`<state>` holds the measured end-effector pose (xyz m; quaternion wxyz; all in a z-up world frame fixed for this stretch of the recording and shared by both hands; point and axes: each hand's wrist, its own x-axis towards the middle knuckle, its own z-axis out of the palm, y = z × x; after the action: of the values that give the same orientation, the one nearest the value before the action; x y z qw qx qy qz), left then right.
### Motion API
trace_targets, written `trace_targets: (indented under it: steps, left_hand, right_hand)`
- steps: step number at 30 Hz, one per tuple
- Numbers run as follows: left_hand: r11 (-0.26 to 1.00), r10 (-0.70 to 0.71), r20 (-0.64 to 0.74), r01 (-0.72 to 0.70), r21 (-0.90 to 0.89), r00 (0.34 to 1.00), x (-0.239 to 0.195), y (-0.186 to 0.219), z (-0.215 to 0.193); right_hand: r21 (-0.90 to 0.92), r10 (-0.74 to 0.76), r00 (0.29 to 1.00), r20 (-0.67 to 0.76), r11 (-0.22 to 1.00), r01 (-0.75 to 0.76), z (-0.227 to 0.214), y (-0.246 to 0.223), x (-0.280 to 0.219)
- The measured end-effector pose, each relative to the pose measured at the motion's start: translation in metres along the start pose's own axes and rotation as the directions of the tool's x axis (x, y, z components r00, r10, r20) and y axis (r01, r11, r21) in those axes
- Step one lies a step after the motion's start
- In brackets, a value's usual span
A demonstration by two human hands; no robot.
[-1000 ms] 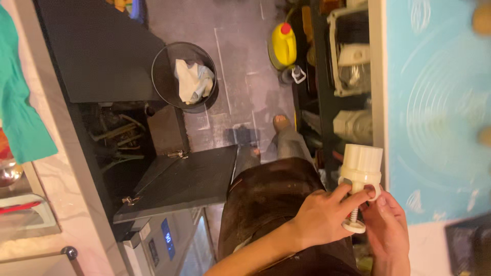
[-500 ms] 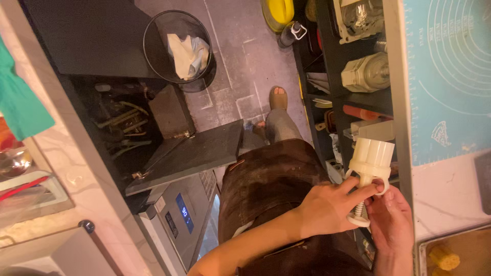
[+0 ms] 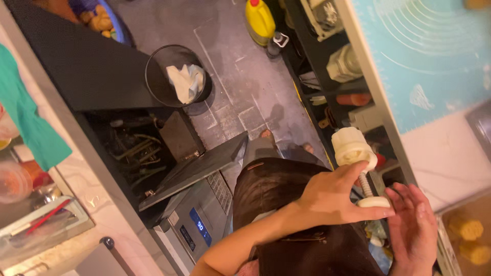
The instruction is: The person prepares mooncakes by flattening dough by hand, inserting a yellow filling, and then using a handheld mold press to shape the cakes and place them onto a lined baking tray.
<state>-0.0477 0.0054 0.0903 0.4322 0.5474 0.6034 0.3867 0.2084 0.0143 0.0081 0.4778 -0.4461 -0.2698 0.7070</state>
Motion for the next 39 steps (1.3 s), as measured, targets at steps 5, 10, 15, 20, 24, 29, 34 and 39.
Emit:
trace_targets:
  steps: [5,10,15,20,24,29,34,39]
  left_hand:
    - [0.99,-0.137,0.421,0.136,0.034,0.897,0.023,0.034,-0.001]
    - [0.99,-0.142,0.528,0.118,0.078,0.838,0.036,0.063,0.066]
    - [0.996,0.058,0.409,-0.026,-0.083,0.911,0.008,0.074,0.163]
    - [0.999,0.051,0.276,-0.048,-0.015,0.96,-0.013,0.079,0.184]
    - [0.997,-0.064,0.135,0.057,0.059,0.989,-0.033,0.076,0.156]
    - [0.942,-0.331,0.009,0.33,0.062,0.944,-0.054,0.071,0.123]
    - [0.94,-0.334,-0.123,0.34,0.03,0.935,-0.067,0.063,0.098]
    - [0.931,-0.363,-0.112,0.366,0.004,0.925,-0.07,0.052,0.077]
  right_hand:
    - [0.127,-0.064,0.979,-0.194,0.988,0.09,-0.059,0.008,-0.05]
    - [0.201,-0.108,0.937,-0.332,0.963,0.182,-0.12,0.003,-0.092]
    - [0.144,0.019,0.921,-0.389,0.989,0.04,-0.179,-0.011,-0.109]
    - [0.062,0.035,0.988,-0.153,0.998,-0.025,-0.208,-0.037,-0.064]
    - [0.113,0.004,0.992,0.128,0.993,-0.018,-0.192,-0.051,-0.024]
    - [0.128,0.068,0.965,0.252,0.986,-0.103,-0.14,-0.044,0.007]
    - [0.061,0.16,0.928,0.336,0.98,-0.191,-0.073,-0.041,0.012]
    - [0.027,0.188,0.922,0.339,0.978,-0.209,-0.043,-0.037,0.017]
